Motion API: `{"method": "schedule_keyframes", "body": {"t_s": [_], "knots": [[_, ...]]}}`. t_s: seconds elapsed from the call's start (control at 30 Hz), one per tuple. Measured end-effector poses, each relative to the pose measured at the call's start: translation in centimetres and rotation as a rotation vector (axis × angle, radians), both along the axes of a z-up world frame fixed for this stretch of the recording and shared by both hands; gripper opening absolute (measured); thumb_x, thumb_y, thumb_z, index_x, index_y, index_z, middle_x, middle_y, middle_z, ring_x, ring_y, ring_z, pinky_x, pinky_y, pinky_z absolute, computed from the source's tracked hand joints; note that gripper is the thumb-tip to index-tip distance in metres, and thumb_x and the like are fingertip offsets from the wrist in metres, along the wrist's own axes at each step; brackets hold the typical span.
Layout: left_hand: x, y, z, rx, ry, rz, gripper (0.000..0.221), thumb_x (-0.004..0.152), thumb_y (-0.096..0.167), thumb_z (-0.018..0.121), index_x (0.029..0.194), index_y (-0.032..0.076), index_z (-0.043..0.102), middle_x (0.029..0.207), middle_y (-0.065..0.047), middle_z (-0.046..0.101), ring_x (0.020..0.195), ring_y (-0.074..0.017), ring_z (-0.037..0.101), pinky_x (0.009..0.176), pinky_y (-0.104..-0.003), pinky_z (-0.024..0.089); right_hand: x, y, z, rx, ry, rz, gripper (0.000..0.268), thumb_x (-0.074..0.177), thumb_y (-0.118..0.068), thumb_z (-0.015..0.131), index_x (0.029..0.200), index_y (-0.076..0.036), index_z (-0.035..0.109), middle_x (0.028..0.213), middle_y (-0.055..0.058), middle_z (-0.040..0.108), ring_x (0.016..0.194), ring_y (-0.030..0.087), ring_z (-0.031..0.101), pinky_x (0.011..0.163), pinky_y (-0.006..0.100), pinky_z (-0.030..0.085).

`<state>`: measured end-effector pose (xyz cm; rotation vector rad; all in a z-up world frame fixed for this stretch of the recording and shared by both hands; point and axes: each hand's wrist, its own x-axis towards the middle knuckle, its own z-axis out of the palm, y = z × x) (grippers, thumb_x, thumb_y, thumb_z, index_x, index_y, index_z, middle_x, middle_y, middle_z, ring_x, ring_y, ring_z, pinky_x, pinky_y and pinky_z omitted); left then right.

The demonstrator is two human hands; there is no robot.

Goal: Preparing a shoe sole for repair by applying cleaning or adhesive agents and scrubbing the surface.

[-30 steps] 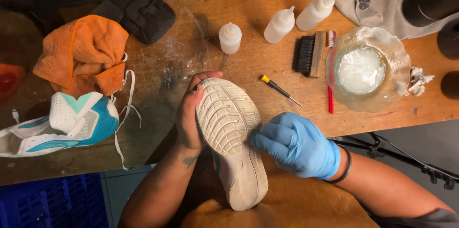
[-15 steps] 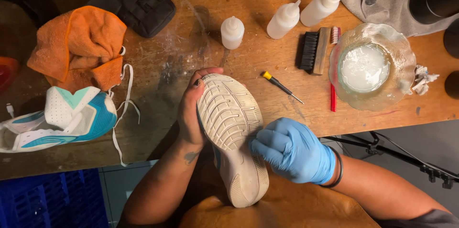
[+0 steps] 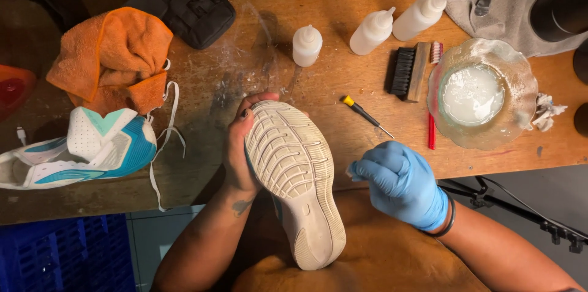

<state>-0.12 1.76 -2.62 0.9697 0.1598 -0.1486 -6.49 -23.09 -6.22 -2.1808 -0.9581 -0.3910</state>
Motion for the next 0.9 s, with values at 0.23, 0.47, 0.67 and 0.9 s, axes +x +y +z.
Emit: {"method": "schedule_keyframes", "body": {"t_s": [0.23, 0.47, 0.67, 0.9], "knots": [[-0.1, 0.1, -2.5, 0.002, 0.009, -0.026, 0.056, 0.093, 0.043, 0.048, 0.125, -0.002, 0.058, 0.094, -0.021, 0.066, 0.08, -0.0206, 0.066, 0.071, -0.027, 0.055, -0.8, 4.3, 2.3, 0.092, -0.09, 0.034, 0.03, 0.087, 0.0, 0.048, 0.101, -0.008, 0.074, 0.096, 0.009, 0.065, 0.074, 0.027, 0.061, 0.061, 0.039, 0.058], [-0.1, 0.3, -3.2, 0.003, 0.036, -0.003, 0.055, 0.092, 0.044, 0.048, 0.124, 0.0, 0.06, 0.094, -0.02, 0.067, 0.08, -0.0192, 0.065, 0.071, -0.027, 0.055, 0.4, 3.3, 1.6, 0.051, -0.085, 0.044, 0.032, 0.09, -0.003, 0.043, 0.099, -0.008, 0.073, 0.095, 0.01, 0.065, 0.071, 0.028, 0.058, 0.06, 0.041, 0.057], [-0.1, 0.9, -3.8, 0.076, 0.049, 0.027, 0.053, 0.094, 0.042, 0.045, 0.122, 0.0, 0.06, 0.091, -0.019, 0.066, 0.078, -0.0186, 0.063, 0.07, -0.026, 0.054, 0.4, 3.7, 1.0, 0.004, -0.099, 0.073, 0.035, 0.091, -0.004, 0.037, 0.101, -0.01, 0.071, 0.094, 0.008, 0.062, 0.074, 0.029, 0.058, 0.058, 0.043, 0.054], [-0.3, 1.8, -3.7, 0.124, 0.076, 0.073, 0.053, 0.093, 0.042, 0.045, 0.122, 0.0, 0.061, 0.087, -0.018, 0.063, 0.078, -0.0187, 0.062, 0.071, -0.025, 0.053, 0.6, 4.4, 0.7, 0.068, -0.008, 0.147, 0.03, 0.094, -0.008, 0.041, 0.1, -0.011, 0.071, 0.094, 0.006, 0.062, 0.075, 0.026, 0.058, 0.063, 0.039, 0.056]]}}
